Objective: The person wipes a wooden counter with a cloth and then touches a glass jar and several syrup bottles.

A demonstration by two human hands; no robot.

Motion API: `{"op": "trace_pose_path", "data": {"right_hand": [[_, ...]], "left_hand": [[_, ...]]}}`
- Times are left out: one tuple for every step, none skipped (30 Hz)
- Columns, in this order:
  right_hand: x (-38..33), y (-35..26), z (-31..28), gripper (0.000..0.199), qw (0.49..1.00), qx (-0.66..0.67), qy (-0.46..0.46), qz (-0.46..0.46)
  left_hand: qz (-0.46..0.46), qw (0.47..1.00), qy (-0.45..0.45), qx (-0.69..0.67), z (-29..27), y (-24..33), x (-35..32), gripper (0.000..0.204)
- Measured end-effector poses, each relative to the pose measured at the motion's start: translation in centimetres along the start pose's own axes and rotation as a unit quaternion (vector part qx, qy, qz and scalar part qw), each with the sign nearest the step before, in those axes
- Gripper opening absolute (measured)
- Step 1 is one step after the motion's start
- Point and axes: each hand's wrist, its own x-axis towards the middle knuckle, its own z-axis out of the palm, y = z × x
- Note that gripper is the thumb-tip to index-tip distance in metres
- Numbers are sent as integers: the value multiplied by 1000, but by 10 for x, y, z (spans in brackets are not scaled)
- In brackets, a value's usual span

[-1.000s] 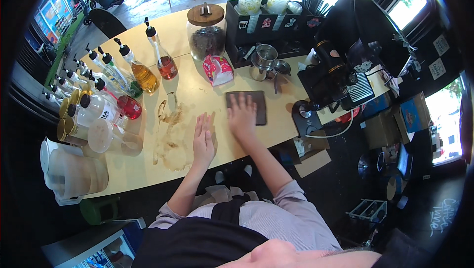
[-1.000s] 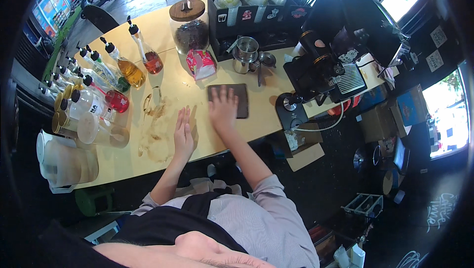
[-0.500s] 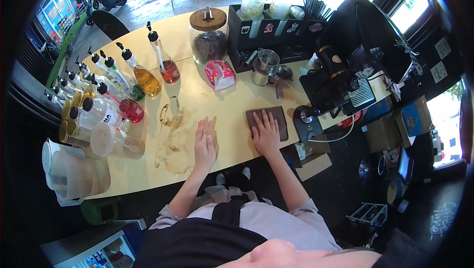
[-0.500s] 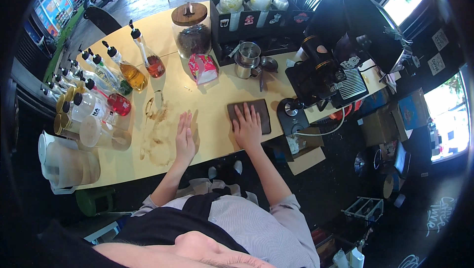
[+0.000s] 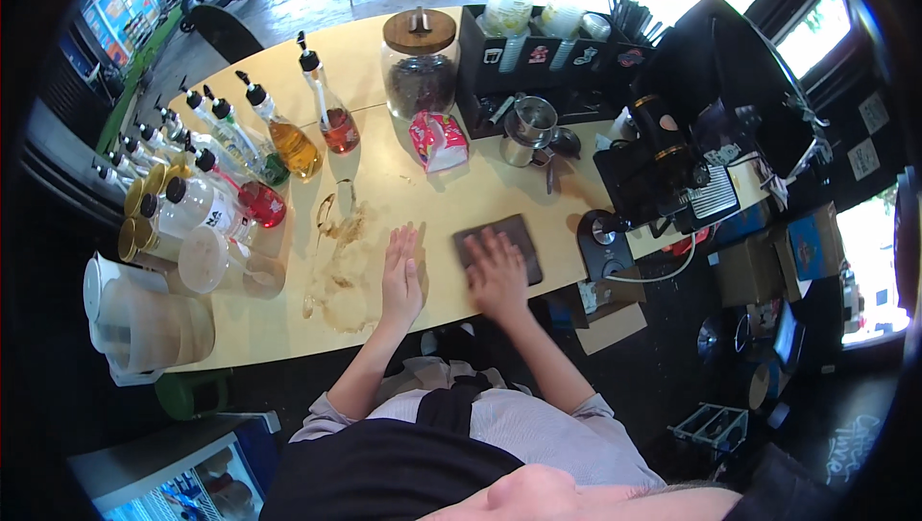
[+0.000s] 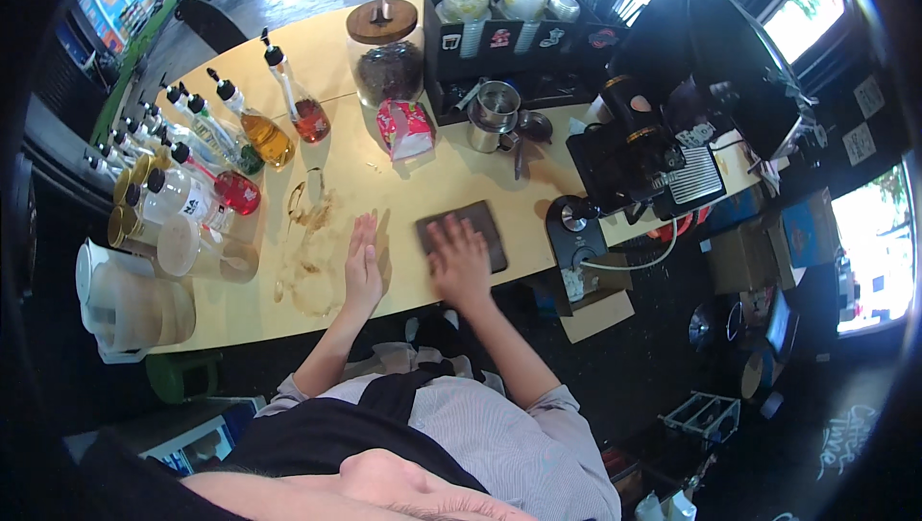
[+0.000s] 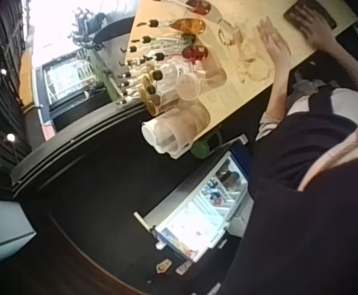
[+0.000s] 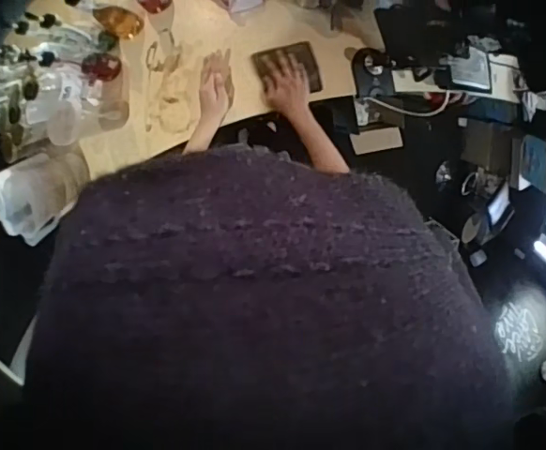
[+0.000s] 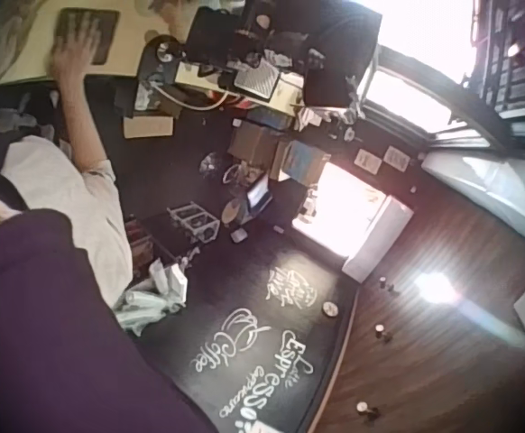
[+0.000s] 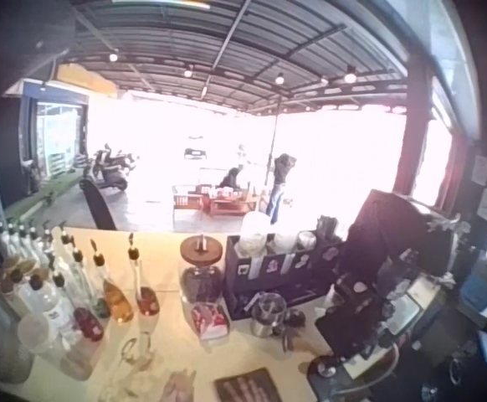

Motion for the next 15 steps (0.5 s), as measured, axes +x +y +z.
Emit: {"op": "trace_pose_path", "data": {"right_hand": [[14,16,0,55,999,-14,18,23],[32,29,-6,53,999,-13,21,34],[50,41,-5,52,998,-5,39,52],[68,50,0,52,996,-34,51,62],[82,54,6,53,994,-60,62,71],[89,44,8,53,995,-56,60,61],[96,26,10,54,991,-93,41,89],[101,7,13,56,984,-130,23,116],[100,-11,18,59,990,-119,7,75],[92,-29,24,62,993,-110,-8,35],[82,-51,30,66,995,-82,-58,-5],[67,-66,41,67,994,-86,-41,-51],[51,-81,43,66,992,-80,-40,-89],[54,-81,46,65,994,-53,-29,-95],[56,-80,49,65,994,-25,-17,-101]], "left_hand": [[7,1000,-5,16,1,2,1,47],[13,999,-9,32,1,3,1,47],[11,999,-2,35,0,4,1,47],[17,1000,-4,26,2,4,2,47],[22,1000,-5,19,3,3,2,47],[17,1000,4,25,3,3,1,47],[15,1000,5,23,2,4,-1,46],[14,1000,7,22,-1,5,-3,46],[11,999,15,30,-6,2,-8,46],[-6,1000,16,24,-9,-1,-15,46],[-23,999,18,18,-14,-2,-22,45],[-11,999,29,13,-22,4,-21,45],[-13,999,32,15,-32,3,-23,45],[-21,998,53,36,-42,1,-26,45],[-30,995,74,58,-54,0,-28,45]]}}
